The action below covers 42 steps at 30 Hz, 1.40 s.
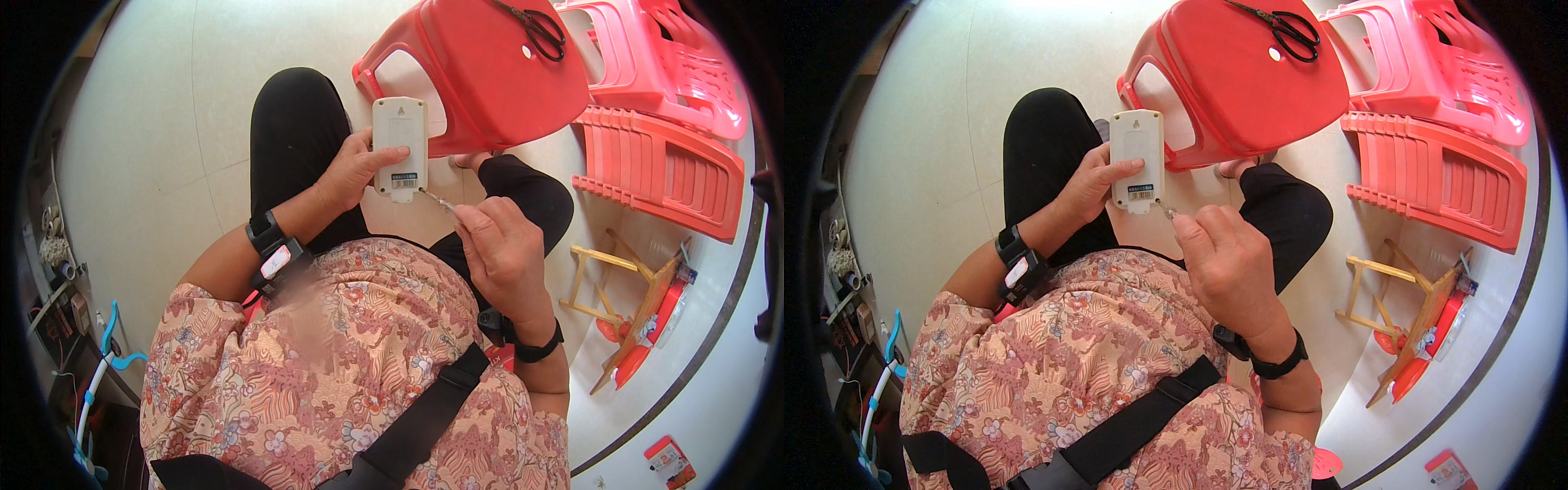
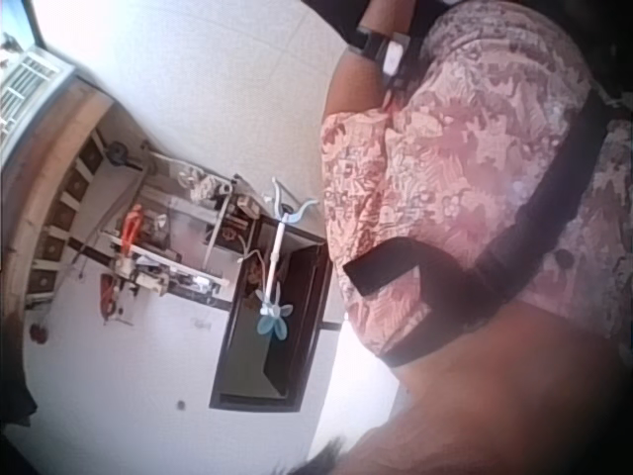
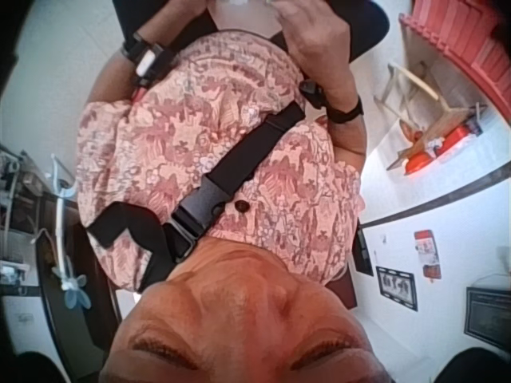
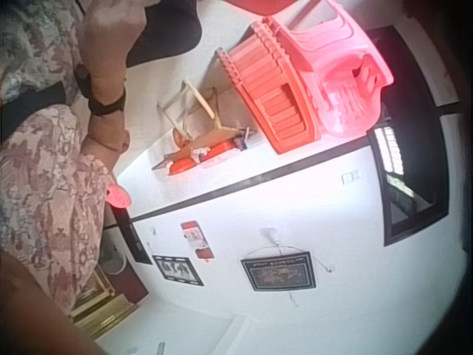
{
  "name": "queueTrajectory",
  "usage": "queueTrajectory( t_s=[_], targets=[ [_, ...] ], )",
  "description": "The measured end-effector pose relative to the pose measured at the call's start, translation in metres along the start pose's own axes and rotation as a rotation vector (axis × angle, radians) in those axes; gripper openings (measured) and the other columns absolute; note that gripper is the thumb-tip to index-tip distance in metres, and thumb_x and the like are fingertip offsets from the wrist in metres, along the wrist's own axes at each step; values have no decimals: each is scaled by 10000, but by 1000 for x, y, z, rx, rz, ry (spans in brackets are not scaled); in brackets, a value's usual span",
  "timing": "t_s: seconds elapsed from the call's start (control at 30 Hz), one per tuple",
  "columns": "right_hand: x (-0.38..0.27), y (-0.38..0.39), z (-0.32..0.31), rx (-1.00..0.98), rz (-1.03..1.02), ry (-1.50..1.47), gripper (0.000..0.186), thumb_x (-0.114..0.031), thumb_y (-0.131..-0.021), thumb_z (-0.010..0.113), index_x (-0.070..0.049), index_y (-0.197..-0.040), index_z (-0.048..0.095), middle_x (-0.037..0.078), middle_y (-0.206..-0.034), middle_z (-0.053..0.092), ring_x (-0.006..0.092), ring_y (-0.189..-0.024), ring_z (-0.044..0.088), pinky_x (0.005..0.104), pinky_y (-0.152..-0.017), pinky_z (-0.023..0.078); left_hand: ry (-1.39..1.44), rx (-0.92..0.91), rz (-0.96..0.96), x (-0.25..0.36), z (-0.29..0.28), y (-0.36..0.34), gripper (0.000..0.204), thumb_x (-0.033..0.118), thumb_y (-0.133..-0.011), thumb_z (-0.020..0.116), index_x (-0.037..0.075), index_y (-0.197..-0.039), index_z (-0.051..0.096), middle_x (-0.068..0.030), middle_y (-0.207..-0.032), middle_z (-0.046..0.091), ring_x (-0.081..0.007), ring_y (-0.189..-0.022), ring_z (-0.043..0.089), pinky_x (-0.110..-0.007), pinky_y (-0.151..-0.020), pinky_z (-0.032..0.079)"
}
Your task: The person sits on the floor and uses a screwdriver to open a white plastic device, removes the cover, and manipulates internal components. They then reassemble the device and place the screwdriver in a bucket.
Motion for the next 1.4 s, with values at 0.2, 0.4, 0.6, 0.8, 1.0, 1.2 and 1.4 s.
queueTrajectory(
  t_s=[0.2,0.4,0.6,0.8,1.0,1.2,1.4],
  targets=[
    [-2,-1,0,-32,6,49,262,47,-767,700,1,-1006,601,105,-787,553,290,-685,572,375,-580,463,14,-7,0,0,0,1,398,153,-867,721,-3,-1204,578,-82,-1066,669,-159,-917,673,-326,-802,570],
    [-4,-2,2,-48,30,210,215,-166,-829,703,-30,-853,539,86,-743,507,245,-657,561,341,-537,455,-10,1,14,0,1,1,401,157,-866,724,-8,-1200,578,-82,-1066,669,-157,-921,672,-325,-804,569],
    [-2,-3,4,-41,28,291,324,-256,-821,733,-60,-769,481,73,-685,478,234,-590,544,339,-499,429,-18,-3,-8,1,1,2,407,165,-863,730,-11,-1196,578,-85,-1067,670,-161,-924,674,-324,-808,568],
    [-1,-5,6,-10,40,228,259,-198,-810,716,-42,-808,510,81,-719,481,253,-655,553,351,-551,449,-12,-9,4,1,1,2,411,174,-863,730,-11,-1197,577,-93,-1068,671,-164,-927,675,-328,-823,565],
    [1,-6,6,-73,-25,177,150,-121,-813,653,-37,-855,535,103,-783,472,279,-768,547,379,-637,452,-40,-14,11,3,3,3,414,166,-867,721,-14,-1209,571,-93,-1070,668,-167,-926,676,-330,-815,568],
    [-2,-6,14,-74,40,216,275,-42,-768,689,-32,-1012,563,99,-797,499,277,-713,526,386,-618,446,-18,-27,-3,2,3,1,411,154,-868,716,-14,-1211,565,-93,-1072,667,-169,-923,677,-335,-803,573],
    [-1,-9,22,-4,-12,250,354,-98,-770,663,-43,-1094,531,85,-804,479,261,-739,532,367,-637,426,-31,-16,17,-2,2,-1,412,138,-859,722,-19,-1207,565,-95,-1071,668,-168,-926,678,-332,-805,572]
  ],
)
Point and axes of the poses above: each hand's wrist, its own y-axis away from the middle knuckle, its own z-axis out of the palm, x = y × z, the point moved 1 cm from there along -y, towards the middle knuckle
